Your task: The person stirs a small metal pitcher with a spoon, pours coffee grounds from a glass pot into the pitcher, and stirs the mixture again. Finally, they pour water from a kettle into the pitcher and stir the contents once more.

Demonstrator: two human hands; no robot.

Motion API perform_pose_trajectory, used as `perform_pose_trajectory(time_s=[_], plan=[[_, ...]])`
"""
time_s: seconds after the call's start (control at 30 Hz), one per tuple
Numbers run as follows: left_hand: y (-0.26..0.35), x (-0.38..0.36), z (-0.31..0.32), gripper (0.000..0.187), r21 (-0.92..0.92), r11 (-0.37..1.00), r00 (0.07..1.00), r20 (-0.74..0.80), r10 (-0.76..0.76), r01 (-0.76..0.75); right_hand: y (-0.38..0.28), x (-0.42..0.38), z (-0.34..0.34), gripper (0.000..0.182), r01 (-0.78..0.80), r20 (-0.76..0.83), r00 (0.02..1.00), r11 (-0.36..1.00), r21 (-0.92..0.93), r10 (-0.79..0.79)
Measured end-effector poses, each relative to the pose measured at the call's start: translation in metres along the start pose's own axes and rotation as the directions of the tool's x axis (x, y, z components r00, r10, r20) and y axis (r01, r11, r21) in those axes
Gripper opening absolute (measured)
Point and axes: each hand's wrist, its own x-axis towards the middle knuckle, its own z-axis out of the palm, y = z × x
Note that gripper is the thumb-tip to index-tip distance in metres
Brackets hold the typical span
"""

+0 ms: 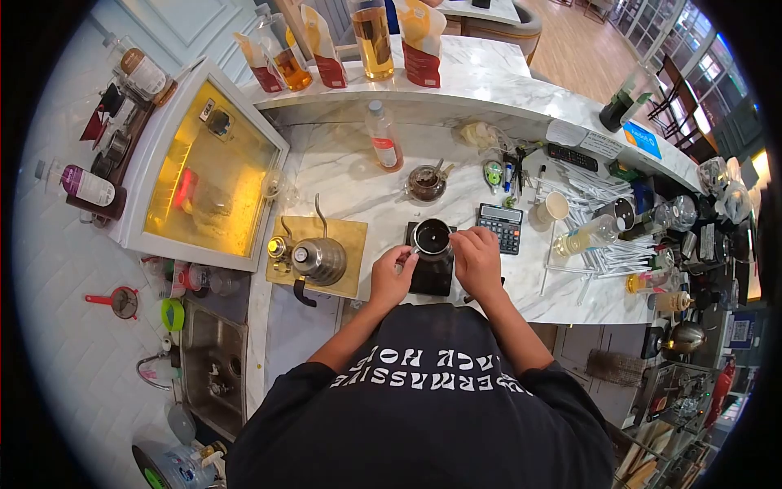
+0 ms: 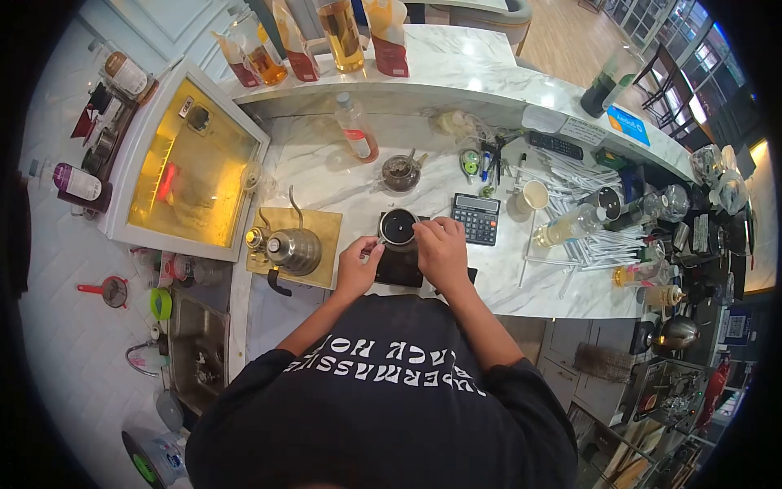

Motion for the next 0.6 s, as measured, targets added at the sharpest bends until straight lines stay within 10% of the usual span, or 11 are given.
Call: perform_pose_trajectory(time_s=[0.6], plan=[[0.01,-0.007,-0.008,0.018,-0.019,1.0,0.998,-0.067,-0.005,0.004,-0.012,0.0,-0.012,0.028,0.023,-0.087,0.996,0.999,0.035,-0.02]])
